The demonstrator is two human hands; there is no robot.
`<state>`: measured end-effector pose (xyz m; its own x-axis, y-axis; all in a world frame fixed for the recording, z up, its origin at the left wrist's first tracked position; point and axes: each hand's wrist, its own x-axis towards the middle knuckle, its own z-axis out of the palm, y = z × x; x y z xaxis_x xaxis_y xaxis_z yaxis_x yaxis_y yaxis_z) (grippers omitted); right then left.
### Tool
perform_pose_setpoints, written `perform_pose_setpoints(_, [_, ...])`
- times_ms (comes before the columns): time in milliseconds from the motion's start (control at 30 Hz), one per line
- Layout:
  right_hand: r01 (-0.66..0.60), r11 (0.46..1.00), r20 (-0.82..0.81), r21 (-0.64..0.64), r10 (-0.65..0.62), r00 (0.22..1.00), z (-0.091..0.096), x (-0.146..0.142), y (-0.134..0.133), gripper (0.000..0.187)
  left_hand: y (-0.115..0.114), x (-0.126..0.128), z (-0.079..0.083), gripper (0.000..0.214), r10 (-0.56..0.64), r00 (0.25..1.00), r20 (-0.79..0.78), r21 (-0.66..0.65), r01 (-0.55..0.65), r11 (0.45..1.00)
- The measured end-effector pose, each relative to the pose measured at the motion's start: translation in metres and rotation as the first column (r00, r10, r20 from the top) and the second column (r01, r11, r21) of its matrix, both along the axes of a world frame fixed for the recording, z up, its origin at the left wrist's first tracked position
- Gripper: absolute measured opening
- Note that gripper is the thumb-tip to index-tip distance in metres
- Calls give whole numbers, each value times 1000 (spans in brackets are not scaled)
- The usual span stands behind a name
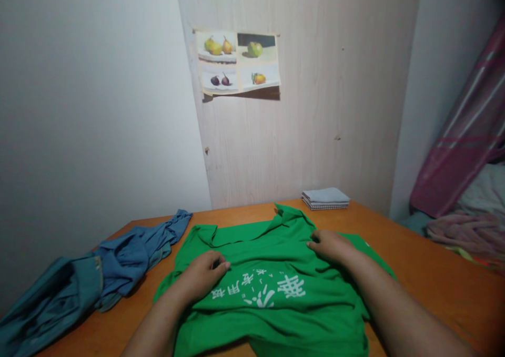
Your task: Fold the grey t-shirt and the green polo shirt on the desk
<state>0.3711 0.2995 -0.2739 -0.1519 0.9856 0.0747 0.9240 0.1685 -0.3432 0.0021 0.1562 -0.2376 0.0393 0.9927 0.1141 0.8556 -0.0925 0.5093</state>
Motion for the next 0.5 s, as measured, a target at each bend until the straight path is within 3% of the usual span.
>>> perform_pose_setpoints(100, [-11,1000,58,0,11,998,3,-2,-2,36,8,-5,3,31,-16,999,-39,-28,15,999])
perform_pose_setpoints(200, [-29,1000,91,-1,29,995,4,-4,-4,36,23,-12,7,18,67,996,-63,12,-67,998])
perform_pose_setpoints(333, [-19,1000,76,-1,19,997,5,-5,-5,35,44,-20,9,32,173,957,-235,92,-156,984])
perform_pose_setpoints(500, [-3,1000,70,-6,3,998,6,-8,-7,34,61,-28,-1,28,147,945,-291,62,-134,989])
